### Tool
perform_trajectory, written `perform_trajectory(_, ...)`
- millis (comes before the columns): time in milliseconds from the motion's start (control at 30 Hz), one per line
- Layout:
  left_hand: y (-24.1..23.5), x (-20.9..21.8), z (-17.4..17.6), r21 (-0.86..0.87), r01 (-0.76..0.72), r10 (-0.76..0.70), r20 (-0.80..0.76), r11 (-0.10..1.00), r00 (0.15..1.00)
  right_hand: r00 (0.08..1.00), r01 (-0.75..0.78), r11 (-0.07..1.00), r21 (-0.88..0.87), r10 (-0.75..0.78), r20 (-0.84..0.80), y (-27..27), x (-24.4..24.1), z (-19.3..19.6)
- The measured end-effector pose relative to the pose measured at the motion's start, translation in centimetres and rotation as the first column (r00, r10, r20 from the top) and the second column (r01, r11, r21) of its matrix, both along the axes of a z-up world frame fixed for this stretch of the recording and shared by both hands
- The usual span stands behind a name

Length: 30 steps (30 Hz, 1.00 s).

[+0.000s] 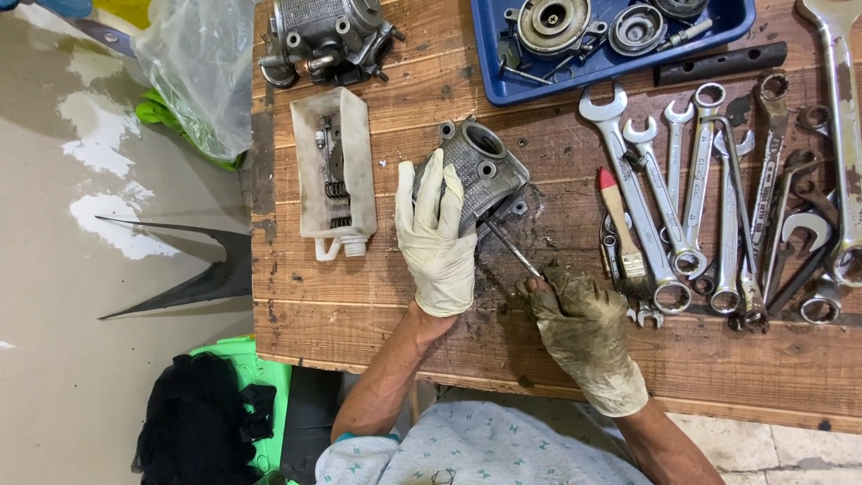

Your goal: A person wearing gloves is inspecting and manipulating a motorcycle engine cylinder head on a wooden workbench, using a thin metal tool to probe the interior.

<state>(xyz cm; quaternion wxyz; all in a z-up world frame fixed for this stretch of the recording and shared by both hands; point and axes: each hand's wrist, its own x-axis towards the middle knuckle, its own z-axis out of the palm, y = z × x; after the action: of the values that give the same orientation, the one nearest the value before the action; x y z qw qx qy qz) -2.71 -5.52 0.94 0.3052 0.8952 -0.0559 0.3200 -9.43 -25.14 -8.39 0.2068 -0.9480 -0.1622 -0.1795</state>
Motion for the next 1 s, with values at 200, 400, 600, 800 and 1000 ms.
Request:
perform_trajectory(200, 0.2, 0.1, -0.6, -0.065, 0.054, -0.055, -0.009, 0.996, 0.998, 0.997, 0.005, 0.997, -0.075, 0.001, 0.08, 0.2, -0.2, -1.5)
perform_trajectory(400, 0.7, 0.1, -2.4, 0.015, -0.016, 0.018, -0.11, 1.0, 0.994, 0.979, 0.161, 0.926, 0.342, -0.107, -0.171, 1.1, 0.5, 2.5)
perform_trajectory(600, 0.6, 0.0, -1.5, 0.01, -0.031, 0.032, -0.153, 0.999, 0.988, 0.966, 0.209, 0.895, 0.394, -0.126, -0.226, 1.6, 0.6, 3.6)
perform_trajectory(800, -0.4, -0.3, 0.1, -0.377, 0.038, -0.098, -0.14, 0.926, 0.985, 0.95, 0.205, 0.877, 0.434, -0.072, -0.305, 2.4, 0.2, 3.5)
perform_trajectory(1000, -1.0, 0.2, -1.3, -0.204, -0.031, 0.014, -0.086, 0.978, 0.996, 0.946, 0.198, 0.869, 0.454, -0.048, -0.321, 2.4, 0.1, 4.1)
